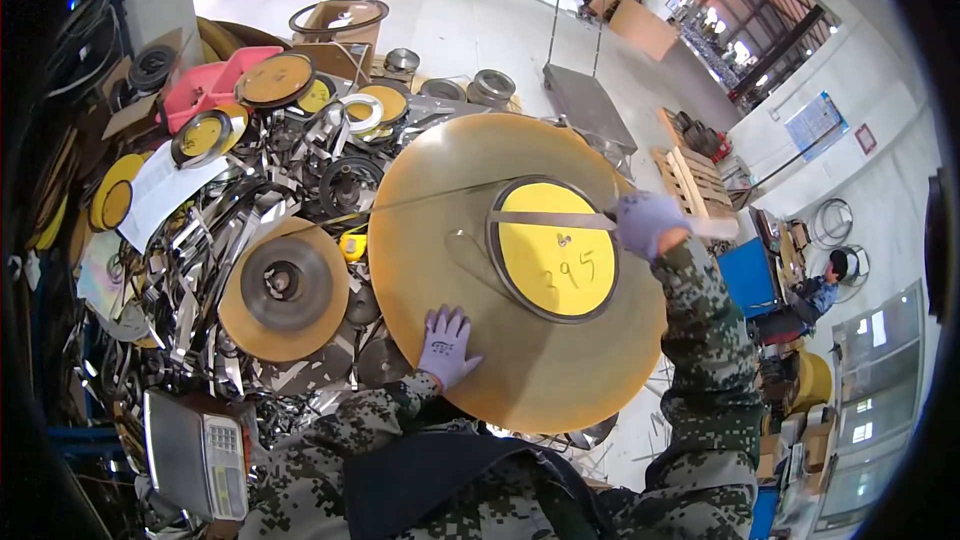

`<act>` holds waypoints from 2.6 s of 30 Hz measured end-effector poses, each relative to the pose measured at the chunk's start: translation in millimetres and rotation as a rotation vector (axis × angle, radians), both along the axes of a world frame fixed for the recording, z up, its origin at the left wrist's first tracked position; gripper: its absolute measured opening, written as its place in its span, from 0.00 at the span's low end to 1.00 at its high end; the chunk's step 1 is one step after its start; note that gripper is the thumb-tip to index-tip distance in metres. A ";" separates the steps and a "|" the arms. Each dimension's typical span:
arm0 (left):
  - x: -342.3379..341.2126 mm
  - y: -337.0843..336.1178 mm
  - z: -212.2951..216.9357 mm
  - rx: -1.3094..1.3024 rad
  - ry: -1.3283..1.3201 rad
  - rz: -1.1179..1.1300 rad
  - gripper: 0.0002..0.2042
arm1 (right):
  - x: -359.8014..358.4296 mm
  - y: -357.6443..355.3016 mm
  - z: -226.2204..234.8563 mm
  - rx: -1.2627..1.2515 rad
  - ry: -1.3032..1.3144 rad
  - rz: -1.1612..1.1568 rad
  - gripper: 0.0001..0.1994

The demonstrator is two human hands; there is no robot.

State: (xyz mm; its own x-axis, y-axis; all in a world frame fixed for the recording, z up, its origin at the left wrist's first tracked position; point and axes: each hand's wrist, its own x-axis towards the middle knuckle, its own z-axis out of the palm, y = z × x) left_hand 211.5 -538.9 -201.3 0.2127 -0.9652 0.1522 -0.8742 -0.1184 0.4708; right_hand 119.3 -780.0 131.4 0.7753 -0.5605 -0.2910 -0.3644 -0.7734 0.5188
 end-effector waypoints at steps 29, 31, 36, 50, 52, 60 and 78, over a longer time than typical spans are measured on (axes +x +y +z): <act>27.5 -114.9 -12.6 -0.004 -0.063 -0.176 0.34 | -335.9 158.9 -336.8 0.755 -2.228 -1.595 0.13; 14.8 -107.8 -12.0 -0.053 -0.081 -0.173 0.34 | -325.4 157.5 -340.9 0.748 -2.231 -1.614 0.13; 6.3 -100.7 -9.4 -0.006 -0.085 -0.200 0.37 | -308.0 160.3 -332.6 0.805 -2.127 -1.633 0.17; -5.5 -92.1 -10.9 -0.043 -0.050 -0.107 0.35 | -276.7 188.0 -338.2 0.642 -1.911 -1.250 0.26; -2.7 -91.3 -10.8 -0.037 -0.068 -0.104 0.35 | -278.6 188.8 -346.6 0.589 -1.822 -1.200 0.26; 19.7 -75.3 -1.9 -0.029 -0.099 -0.091 0.36 | -264.6 185.9 -347.2 0.432 -1.509 -0.935 0.26; 54.1 -146.5 16.9 -0.149 0.035 0.182 0.30 | -178.8 -95.1 -161.9 0.583 -2.027 -0.639 0.11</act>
State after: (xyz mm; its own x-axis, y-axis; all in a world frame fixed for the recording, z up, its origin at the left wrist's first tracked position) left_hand 265.6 -685.4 -184.4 0.3884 -0.8782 0.2793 -0.8280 -0.1995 0.5241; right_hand -59.6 -875.0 -30.5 -0.0352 -0.9660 0.2562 -0.1542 -0.2481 -0.9564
